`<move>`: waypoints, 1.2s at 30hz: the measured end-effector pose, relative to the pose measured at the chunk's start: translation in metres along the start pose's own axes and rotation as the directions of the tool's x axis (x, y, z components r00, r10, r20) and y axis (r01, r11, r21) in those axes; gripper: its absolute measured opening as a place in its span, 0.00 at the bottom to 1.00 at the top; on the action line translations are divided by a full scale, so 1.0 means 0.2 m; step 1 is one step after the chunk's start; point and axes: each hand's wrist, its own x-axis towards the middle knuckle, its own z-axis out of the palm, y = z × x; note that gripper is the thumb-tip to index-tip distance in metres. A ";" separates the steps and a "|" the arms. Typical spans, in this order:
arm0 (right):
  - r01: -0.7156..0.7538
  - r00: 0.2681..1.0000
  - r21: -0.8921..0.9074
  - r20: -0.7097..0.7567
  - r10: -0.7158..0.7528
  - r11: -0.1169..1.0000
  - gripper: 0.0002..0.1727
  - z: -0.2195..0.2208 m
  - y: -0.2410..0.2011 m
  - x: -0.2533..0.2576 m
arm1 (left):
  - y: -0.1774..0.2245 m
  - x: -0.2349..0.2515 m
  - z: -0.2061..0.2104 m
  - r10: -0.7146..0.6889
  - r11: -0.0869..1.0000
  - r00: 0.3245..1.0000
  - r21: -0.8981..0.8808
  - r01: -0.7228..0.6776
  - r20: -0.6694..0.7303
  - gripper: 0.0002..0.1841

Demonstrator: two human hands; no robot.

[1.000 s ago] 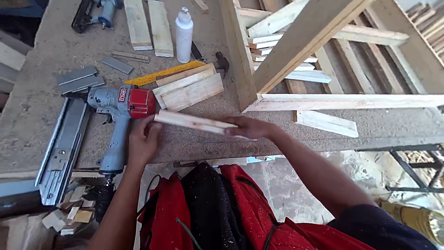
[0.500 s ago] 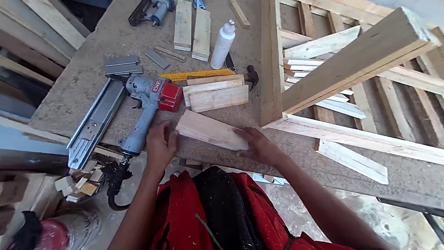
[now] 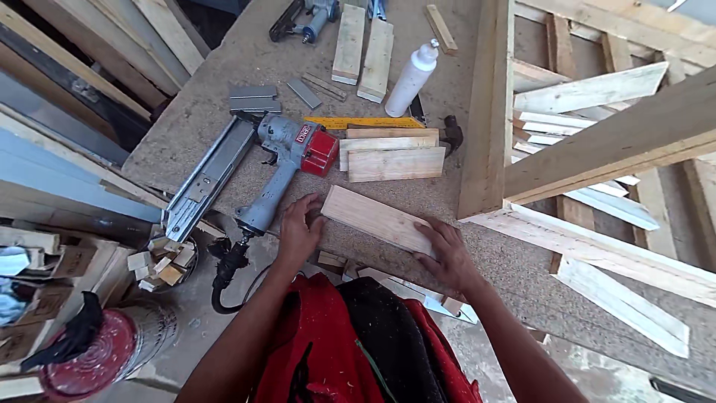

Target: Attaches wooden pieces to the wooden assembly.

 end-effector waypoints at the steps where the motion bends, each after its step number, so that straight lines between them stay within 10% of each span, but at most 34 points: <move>1: -0.004 1.000 -0.002 0.003 0.004 1.000 0.38 0.00 0.00 0.00 | 0.00 0.00 0.00 -0.002 1.000 1.000 -0.005 0.002 -0.002 0.29; 36: -0.081 0.994 0.010 0.079 0.080 0.997 0.41 -0.02 -0.04 0.01 | -0.01 0.01 0.00 -0.008 0.998 0.999 -0.064 0.006 -0.033 0.29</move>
